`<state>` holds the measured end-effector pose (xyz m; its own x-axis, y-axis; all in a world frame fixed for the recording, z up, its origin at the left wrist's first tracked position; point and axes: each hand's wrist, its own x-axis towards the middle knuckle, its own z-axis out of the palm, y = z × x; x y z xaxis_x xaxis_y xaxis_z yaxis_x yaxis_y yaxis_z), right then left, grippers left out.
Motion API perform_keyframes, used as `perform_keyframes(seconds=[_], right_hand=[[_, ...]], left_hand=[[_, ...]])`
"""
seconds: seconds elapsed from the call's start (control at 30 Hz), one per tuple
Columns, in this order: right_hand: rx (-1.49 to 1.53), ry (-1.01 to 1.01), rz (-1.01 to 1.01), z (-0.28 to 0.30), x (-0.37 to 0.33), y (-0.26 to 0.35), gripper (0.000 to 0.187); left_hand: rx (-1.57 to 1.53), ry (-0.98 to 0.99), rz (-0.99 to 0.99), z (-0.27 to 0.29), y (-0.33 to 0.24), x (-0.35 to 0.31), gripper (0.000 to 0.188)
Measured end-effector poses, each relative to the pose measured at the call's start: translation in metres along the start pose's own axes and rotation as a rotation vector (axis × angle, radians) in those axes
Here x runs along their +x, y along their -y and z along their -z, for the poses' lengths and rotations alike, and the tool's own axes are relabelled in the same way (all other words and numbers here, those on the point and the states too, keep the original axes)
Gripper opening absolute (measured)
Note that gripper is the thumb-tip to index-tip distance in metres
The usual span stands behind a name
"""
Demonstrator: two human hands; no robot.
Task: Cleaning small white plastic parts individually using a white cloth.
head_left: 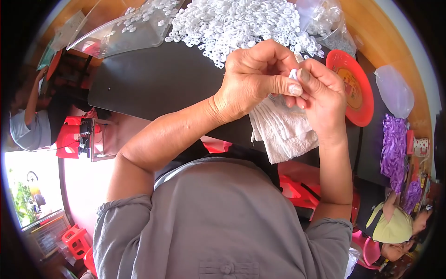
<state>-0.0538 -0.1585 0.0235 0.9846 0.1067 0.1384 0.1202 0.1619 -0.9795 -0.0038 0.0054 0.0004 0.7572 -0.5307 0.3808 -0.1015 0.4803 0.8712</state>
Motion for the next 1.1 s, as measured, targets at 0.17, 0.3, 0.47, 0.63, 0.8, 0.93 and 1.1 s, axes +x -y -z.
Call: perform_keyframes(seconds=[0.17,0.3,0.47,0.63,0.8,0.93,1.1], right_hand=[[-0.015,-0.001,0.037,0.0,0.0,-0.002,0.022],[0.004,0.038,0.057,0.002,0.001,-0.004,0.022],[0.024,0.041,0.065,0.001,0.002,-0.006,0.022],[-0.004,0.026,0.094,0.006,0.009,-0.006,0.024],[-0.093,-0.126,0.057,0.005,0.009,-0.002,0.026],[-0.129,-0.088,0.011,0.005,0.009,-0.003,0.027],[-0.1,-0.108,-0.007,0.018,0.011,-0.002,0.024]], left_hand=[[-0.033,0.031,-0.025,0.002,0.004,0.0,0.029],[-0.11,0.057,-0.046,0.002,0.006,0.002,0.028],[-0.104,0.043,-0.032,0.003,0.007,0.004,0.027],[0.009,-0.028,0.051,0.001,0.004,0.012,0.024],[0.067,-0.037,0.061,0.003,0.004,0.011,0.028],[0.016,-0.014,0.013,0.002,0.0,0.01,0.027],[0.253,-0.322,0.028,0.013,-0.042,0.007,0.014]])
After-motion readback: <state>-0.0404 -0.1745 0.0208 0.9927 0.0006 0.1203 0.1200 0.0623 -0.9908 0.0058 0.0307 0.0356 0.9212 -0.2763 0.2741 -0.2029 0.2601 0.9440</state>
